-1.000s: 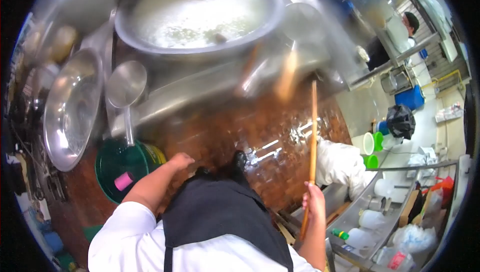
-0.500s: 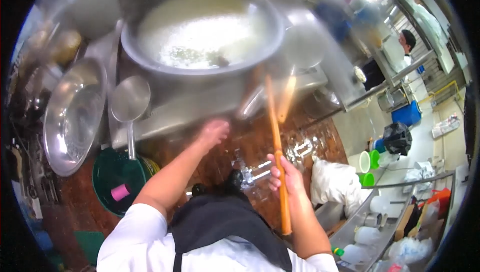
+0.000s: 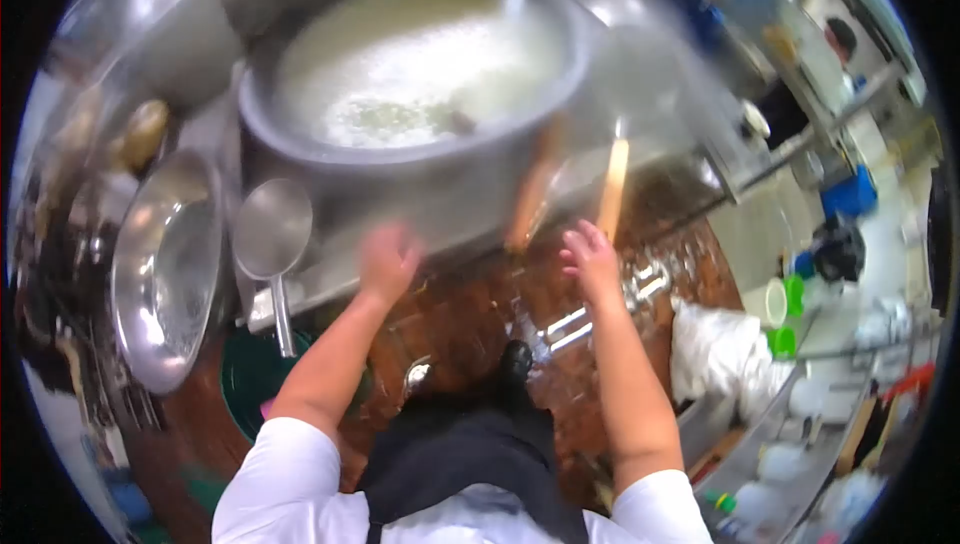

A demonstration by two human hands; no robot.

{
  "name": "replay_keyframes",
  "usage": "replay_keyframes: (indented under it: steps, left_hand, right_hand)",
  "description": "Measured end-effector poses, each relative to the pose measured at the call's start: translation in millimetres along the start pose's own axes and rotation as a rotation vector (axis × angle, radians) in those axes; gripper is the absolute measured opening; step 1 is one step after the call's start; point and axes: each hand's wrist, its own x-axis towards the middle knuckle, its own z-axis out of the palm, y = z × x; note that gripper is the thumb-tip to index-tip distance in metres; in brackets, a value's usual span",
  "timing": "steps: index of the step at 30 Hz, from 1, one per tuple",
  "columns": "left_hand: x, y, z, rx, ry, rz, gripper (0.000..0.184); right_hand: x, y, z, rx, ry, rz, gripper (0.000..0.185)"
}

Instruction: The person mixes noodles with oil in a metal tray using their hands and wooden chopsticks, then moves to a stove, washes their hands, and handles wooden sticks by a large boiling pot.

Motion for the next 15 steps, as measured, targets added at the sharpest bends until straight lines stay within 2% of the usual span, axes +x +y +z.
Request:
replay_keyframes:
  steps: [1, 3, 5, 6, 7, 9, 11, 12, 15]
  left_hand:
    - [5, -5, 2, -0.018, -0.010, -0.013, 0.040]
    - [9, -13, 10, -0.058, -0.071, -0.023, 0.041]
    - [10, -22, 16, 0.067, -0.035, -0.075, 0.041]
    - [8, -25, 17, 0.067, -0.065, -0.084, 0.041]
    - [10, -23, 19, 0.051, -0.006, -0.057, 0.040]
    - [10, -23, 22, 0.039, 0.033, -0.010, 0.040]
    - [14, -20, 24, 0.071, 0.049, -0.009, 0.038]
    - [17, -19, 25, 0.017, -0.031, -0.083, 0.047]
    - [21, -11, 25, -0.016, -0.030, -0.074, 0.047]
  right_hand:
    - [-12, 21, -10, 0.016, 0.059, -0.025, 0.054]
    - [-61, 55, -28, 0.078, 0.195, 0.057, 0.052]
    - [-108, 102, -41, 0.123, 0.343, 0.265, 0.051]
    - [-129, 123, -40, 0.075, 0.379, 0.354, 0.051]
    - [-150, 145, -39, 0.036, 0.417, 0.436, 0.051]
    - [-183, 220, -44, -0.025, 0.435, 0.429, 0.054]
    - [-215, 232, -30, -0.095, 0.404, 0.489, 0.056]
    - [-227, 240, -24, -0.116, 0.386, 0.481, 0.056]
    - [-249, 282, -28, -0.285, 0.294, 0.492, 0.057]
